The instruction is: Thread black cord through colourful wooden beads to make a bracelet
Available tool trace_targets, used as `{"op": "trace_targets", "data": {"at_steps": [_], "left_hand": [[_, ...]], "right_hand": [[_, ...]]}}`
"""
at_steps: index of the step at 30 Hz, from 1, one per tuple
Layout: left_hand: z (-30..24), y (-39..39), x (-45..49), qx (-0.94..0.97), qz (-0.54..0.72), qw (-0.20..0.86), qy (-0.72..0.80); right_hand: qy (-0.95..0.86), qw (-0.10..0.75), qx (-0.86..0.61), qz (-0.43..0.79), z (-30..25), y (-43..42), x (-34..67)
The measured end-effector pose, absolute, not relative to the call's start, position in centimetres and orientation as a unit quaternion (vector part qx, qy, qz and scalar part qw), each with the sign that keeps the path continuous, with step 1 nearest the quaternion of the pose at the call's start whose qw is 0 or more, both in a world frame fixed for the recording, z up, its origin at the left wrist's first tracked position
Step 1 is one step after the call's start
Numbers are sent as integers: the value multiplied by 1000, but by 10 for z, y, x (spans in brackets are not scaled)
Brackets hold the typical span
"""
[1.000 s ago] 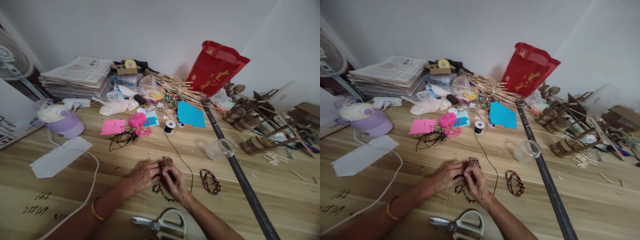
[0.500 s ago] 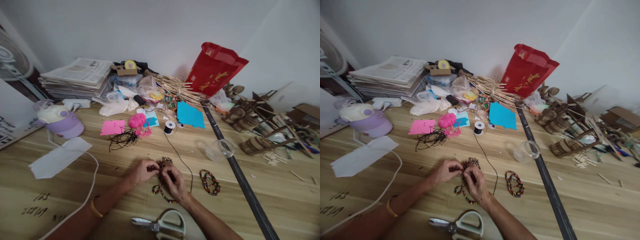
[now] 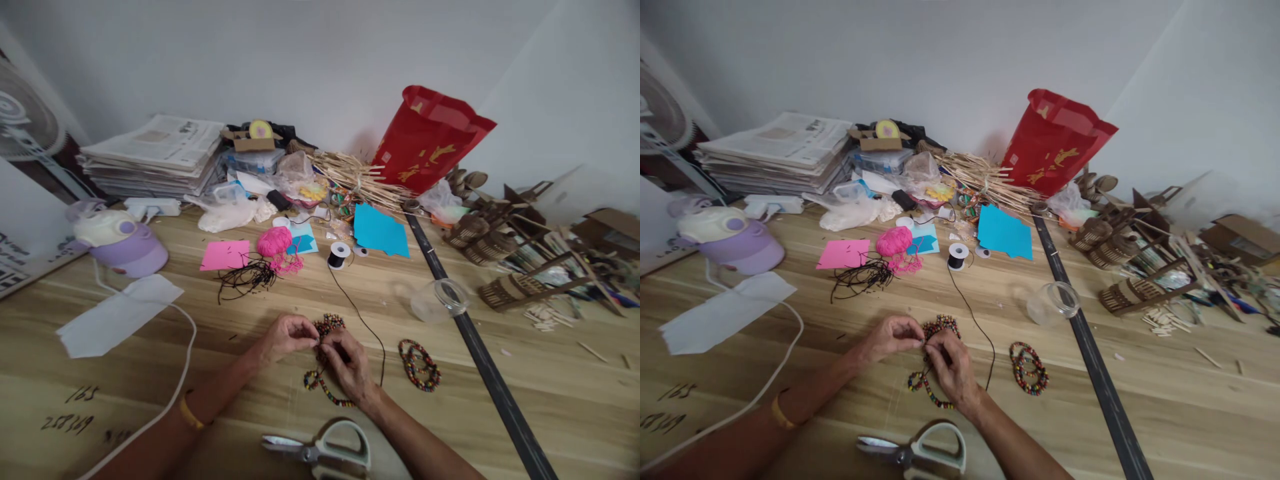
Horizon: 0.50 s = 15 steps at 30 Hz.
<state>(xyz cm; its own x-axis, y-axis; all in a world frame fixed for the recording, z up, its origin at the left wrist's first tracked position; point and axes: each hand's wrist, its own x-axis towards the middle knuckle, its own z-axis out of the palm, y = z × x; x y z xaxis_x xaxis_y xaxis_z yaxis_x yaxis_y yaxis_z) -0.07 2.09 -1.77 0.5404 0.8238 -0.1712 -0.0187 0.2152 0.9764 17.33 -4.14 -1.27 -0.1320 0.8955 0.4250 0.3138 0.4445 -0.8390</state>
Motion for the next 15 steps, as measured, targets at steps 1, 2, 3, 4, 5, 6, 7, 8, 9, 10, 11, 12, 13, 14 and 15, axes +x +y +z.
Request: {"op": "trace_targets", "data": {"at_steps": [1, 2, 3, 4, 5, 6, 7, 8, 9, 10, 11, 12, 13, 14, 15], "left_hand": [[-18, 21, -1, 546, 306, 687, 368], [-18, 21, -1, 546, 305, 688, 367], [-19, 21, -1, 547, 303, 690, 365], [-19, 21, -1, 547, 301, 691, 364], [-19, 22, -2, 547, 299, 692, 363], [-19, 22, -2, 548, 297, 692, 364], [-19, 22, -2, 549, 294, 693, 364], [-18, 22, -3, 550, 292, 693, 365], [-17, 22, -3, 550, 290, 693, 364], [-16, 22, -4, 550, 289, 695, 363], [-14, 22, -4, 551, 288, 696, 360], [-13, 22, -4, 551, 289, 697, 357], [-12, 22, -5, 551, 291, 698, 354], [-11, 22, -5, 549, 291, 700, 352], [-10, 22, -5, 546, 290, 703, 351]], "right_hand": [[-691, 494, -436, 296, -12, -42, 173], [-688, 497, -436, 298, -12, -42, 173], [-684, 500, -438, 301, -13, -42, 173], [-678, 504, -441, 304, -13, -42, 173], [-671, 507, -444, 310, -14, -43, 174], [-666, 507, -446, 317, -16, -43, 174], [-662, 506, -447, 324, -17, -44, 174], [-660, 504, -449, 330, -18, -44, 174], [-659, 502, -450, 334, -19, -44, 174], [-659, 500, -450, 336, -19, -44, 174], [-660, 500, -450, 336, -19, -44, 174], [-661, 500, -449, 335, -19, -44, 174], [-662, 501, -447, 332, -18, -44, 174], [-663, 503, -445, 330, -18, -43, 174], [-665, 503, -444, 328, -17, -43, 174]]}}
